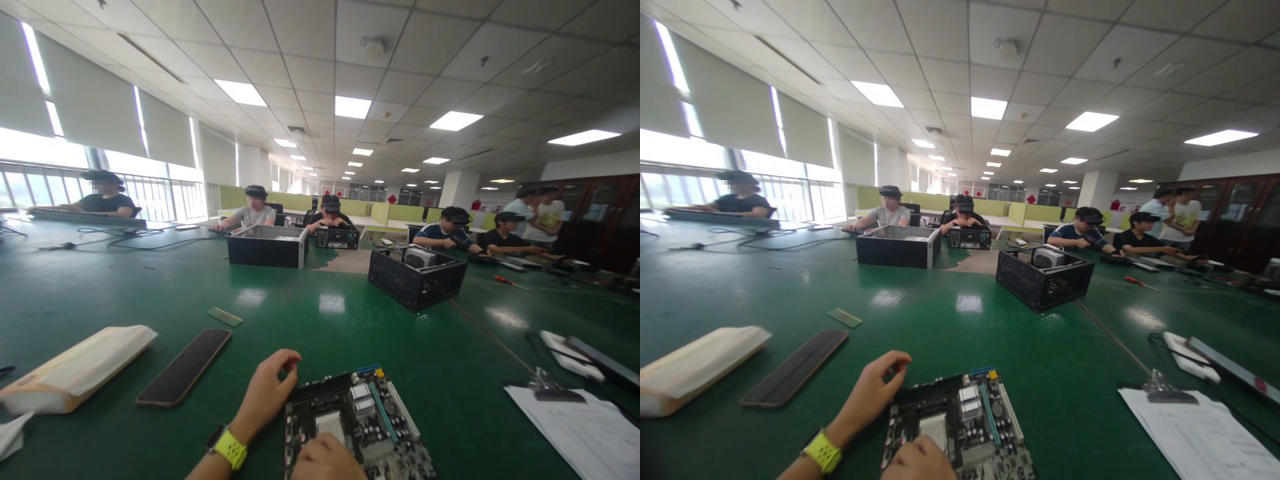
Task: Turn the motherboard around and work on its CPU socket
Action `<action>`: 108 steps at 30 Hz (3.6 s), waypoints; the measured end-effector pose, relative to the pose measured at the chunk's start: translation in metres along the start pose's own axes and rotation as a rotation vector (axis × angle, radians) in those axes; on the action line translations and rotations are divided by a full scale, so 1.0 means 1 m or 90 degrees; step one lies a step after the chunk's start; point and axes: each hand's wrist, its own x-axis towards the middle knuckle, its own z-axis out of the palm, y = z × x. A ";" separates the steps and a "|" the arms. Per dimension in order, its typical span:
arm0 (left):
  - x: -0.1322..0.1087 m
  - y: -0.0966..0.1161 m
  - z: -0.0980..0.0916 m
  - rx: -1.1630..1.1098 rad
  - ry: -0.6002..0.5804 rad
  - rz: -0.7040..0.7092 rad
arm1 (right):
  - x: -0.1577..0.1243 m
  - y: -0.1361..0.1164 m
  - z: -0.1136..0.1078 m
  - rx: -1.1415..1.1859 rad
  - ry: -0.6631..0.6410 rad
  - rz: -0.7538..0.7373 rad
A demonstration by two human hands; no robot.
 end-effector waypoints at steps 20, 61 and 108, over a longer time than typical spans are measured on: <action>-0.001 0.002 -0.004 0.019 -0.008 -0.007 | -0.043 0.128 -0.133 -0.127 0.019 0.670; -0.001 0.005 0.001 -0.004 -0.098 0.006 | -0.024 0.082 -0.134 -0.133 -0.104 0.660; -0.004 0.021 0.005 0.086 -0.198 0.084 | -0.019 0.060 -0.123 0.049 0.020 0.539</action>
